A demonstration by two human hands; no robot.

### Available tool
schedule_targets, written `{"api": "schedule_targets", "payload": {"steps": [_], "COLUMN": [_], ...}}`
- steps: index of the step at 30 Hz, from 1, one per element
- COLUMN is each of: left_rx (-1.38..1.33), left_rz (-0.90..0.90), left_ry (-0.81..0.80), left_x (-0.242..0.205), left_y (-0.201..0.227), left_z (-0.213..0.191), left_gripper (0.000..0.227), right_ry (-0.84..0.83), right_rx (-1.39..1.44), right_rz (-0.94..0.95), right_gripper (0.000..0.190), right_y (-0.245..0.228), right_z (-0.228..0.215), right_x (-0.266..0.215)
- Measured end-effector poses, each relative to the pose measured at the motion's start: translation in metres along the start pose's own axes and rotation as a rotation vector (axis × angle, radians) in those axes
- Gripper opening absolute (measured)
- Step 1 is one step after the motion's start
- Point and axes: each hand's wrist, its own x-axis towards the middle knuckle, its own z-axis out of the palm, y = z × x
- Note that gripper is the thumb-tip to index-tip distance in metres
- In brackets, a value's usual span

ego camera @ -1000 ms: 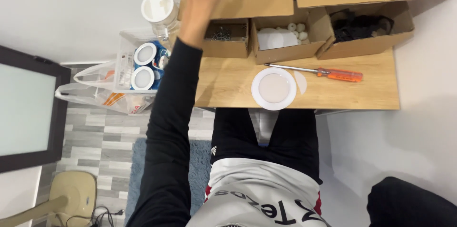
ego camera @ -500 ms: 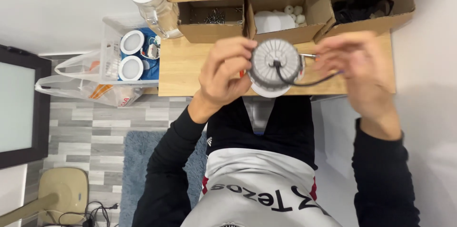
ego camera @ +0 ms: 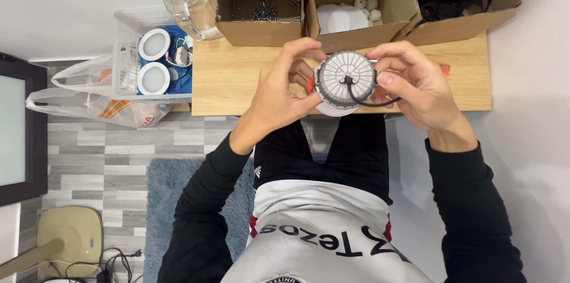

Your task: Assembling small circular LED light fixtures by fitting together plastic rings, heat sinks, and diffusers.

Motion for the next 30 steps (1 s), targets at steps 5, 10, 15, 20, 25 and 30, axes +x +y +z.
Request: {"api": "schedule_targets", "payload": {"steps": [5, 10, 15, 20, 25, 30], "left_rx": [-0.07, -0.062, -0.001, 0.134, 0.162, 0.161], "left_rz": [-0.139, -0.092, -0.038, -0.015, -0.018, -0.032], "left_ry": [-0.207, -0.297, -0.269, -0.236, -0.232, -0.229], "left_x": [0.005, 0.006, 0.006, 0.001, -0.004, -0.007], "left_y": [0.008, -0.007, -0.019, -0.033, -0.05, -0.057], "left_z": [-0.01, -0.018, -0.013, -0.009, -0.009, -0.015], "left_gripper": [0.065, 0.068, 0.055, 0.053, 0.05, 0.048], "right_ry": [0.075, 0.124, 0.166, 0.232, 0.202, 0.023], "right_rx": [-0.012, -0.02, -0.039, -0.17, -0.238, -0.302], "right_rz": [0.085, 0.105, 0.115, 0.088, 0.105, 0.251], "right_gripper": [0.039, 0.036, 0.034, 0.029, 0.032, 0.039], "right_y": [0.002, 0.021, 0.029, 0.025, 0.032, 0.013], "right_z": [0.001, -0.013, -0.011, 0.004, -0.001, -0.015], "right_x": [-0.001, -0.001, -0.002, 0.003, 0.004, 0.0]}}
